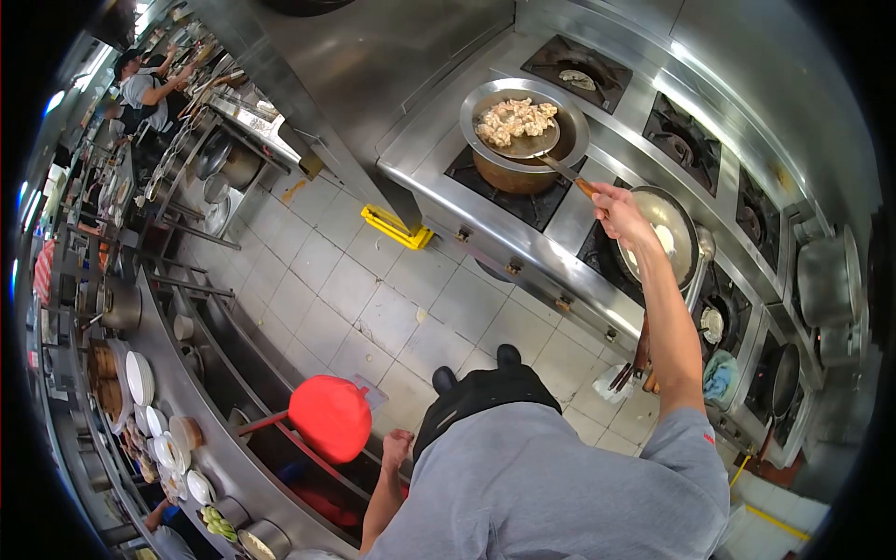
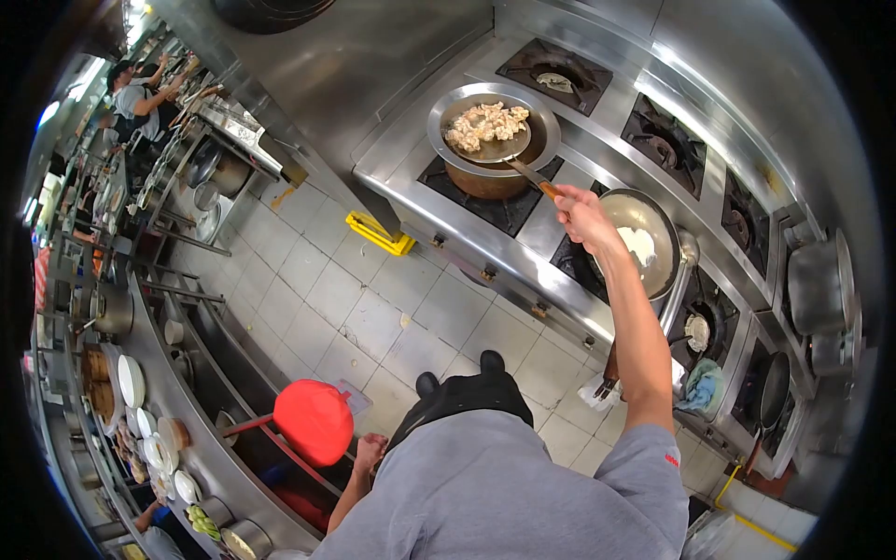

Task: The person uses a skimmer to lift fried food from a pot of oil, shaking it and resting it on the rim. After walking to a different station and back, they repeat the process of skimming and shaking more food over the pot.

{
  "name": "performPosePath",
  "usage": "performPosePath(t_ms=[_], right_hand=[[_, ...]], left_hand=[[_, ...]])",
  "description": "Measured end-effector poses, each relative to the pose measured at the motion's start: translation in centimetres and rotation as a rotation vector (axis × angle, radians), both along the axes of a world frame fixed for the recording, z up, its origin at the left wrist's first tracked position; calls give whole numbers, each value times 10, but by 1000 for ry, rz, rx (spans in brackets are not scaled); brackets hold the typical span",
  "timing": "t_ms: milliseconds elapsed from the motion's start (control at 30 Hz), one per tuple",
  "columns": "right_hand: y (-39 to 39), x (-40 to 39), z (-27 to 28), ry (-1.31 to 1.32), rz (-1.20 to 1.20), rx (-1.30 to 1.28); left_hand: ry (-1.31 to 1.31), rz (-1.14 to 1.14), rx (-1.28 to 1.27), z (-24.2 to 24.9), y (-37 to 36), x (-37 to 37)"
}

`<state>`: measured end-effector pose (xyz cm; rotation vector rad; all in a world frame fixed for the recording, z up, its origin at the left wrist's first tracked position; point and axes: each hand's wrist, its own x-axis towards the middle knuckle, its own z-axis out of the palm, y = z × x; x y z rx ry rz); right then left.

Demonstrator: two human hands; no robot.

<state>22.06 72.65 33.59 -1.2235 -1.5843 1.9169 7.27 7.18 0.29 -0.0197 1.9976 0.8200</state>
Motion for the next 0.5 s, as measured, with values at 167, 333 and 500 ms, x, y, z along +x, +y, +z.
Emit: performPosePath(t_ms=[167,333,500], right_hand=[[0,0,-1,-14,-8,11],[1,-1,1,-23,16,21],[1,-2,2,-58,25,54]], left_hand=[[21,-48,12,11,6,5],[46,-34,27,7,6,7],[-2,17,50,1,6,7]])
